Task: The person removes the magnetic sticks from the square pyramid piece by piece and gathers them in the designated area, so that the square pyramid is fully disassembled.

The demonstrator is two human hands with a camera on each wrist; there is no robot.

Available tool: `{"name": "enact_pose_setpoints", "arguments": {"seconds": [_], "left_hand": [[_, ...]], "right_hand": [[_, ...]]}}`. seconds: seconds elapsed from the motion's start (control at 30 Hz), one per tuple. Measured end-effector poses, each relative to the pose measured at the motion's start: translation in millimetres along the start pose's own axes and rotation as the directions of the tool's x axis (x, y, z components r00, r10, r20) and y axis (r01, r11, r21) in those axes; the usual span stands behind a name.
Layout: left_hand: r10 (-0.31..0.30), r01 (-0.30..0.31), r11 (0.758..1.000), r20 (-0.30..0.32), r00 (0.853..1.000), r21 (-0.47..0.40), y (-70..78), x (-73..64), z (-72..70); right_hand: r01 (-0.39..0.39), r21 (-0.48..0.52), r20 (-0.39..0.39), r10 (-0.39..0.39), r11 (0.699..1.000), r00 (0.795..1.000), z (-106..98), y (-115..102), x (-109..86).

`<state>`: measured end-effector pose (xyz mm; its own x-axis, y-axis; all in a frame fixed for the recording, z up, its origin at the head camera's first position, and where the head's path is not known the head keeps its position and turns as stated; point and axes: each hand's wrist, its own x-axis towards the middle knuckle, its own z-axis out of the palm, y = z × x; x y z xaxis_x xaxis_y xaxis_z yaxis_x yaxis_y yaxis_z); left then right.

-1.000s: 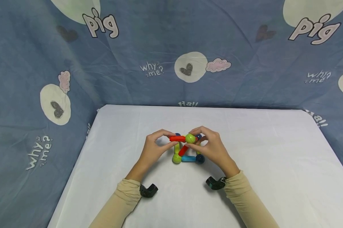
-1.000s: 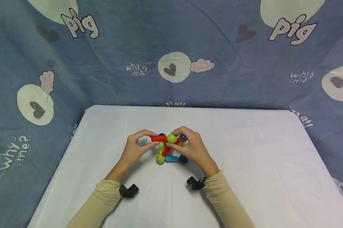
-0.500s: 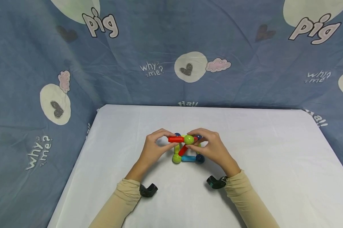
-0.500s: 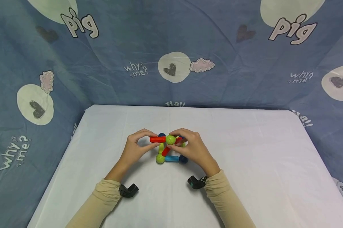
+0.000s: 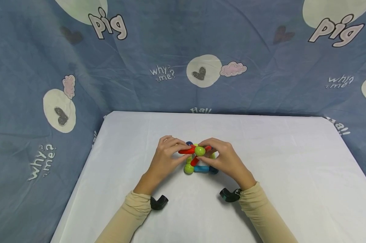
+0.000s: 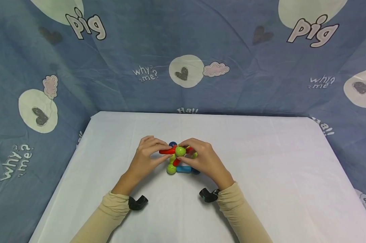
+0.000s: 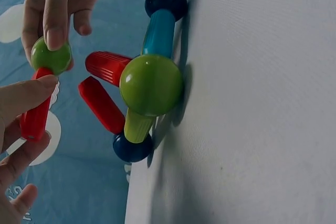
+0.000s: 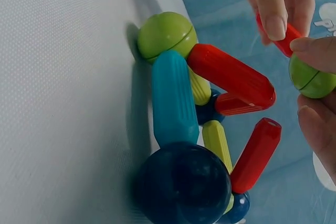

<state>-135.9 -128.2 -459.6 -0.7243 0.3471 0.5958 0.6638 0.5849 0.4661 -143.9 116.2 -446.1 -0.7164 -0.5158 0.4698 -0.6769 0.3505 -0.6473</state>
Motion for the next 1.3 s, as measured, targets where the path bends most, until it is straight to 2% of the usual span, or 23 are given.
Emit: {"name": "enact_pose_setpoints", "arguments": {"seconds": [0.4,0.8,1.13,1.2,1.3], "left_hand": [[0.005,-0.005,1.000,0.000,1.000,0.007,-0.1,0.1,-1.1],[-0.011,0.010,1.000,0.042,0.999,0.023,1.0,0.9,-5.1],[-0.017,0.016,0.999,0.045,0.999,0.029,-0.3,0.9,-7.4],[-0.032,0.031,0.999,0.036,0.999,0.040,-5.2,0.8,-11.6],[-0.085,0.085,0.995,-0.009,0.996,0.051,-17.0,0.0,-24.6]], "right_hand": [[-0.015,-0.026,0.013,0.016,1.000,1.000,-1,1,-0.9],[-0.022,-0.005,0.022,0.022,1.000,1.000,-2,1,-0.9],[-0.025,-0.006,0.031,0.025,1.000,0.999,-4,1,-1.5],[-0.029,-0.020,0.007,0.029,0.999,1.000,-9,4,-2.3],[-0.056,-0.036,-0.078,0.053,0.998,0.996,-23,9,-5.6]]}}
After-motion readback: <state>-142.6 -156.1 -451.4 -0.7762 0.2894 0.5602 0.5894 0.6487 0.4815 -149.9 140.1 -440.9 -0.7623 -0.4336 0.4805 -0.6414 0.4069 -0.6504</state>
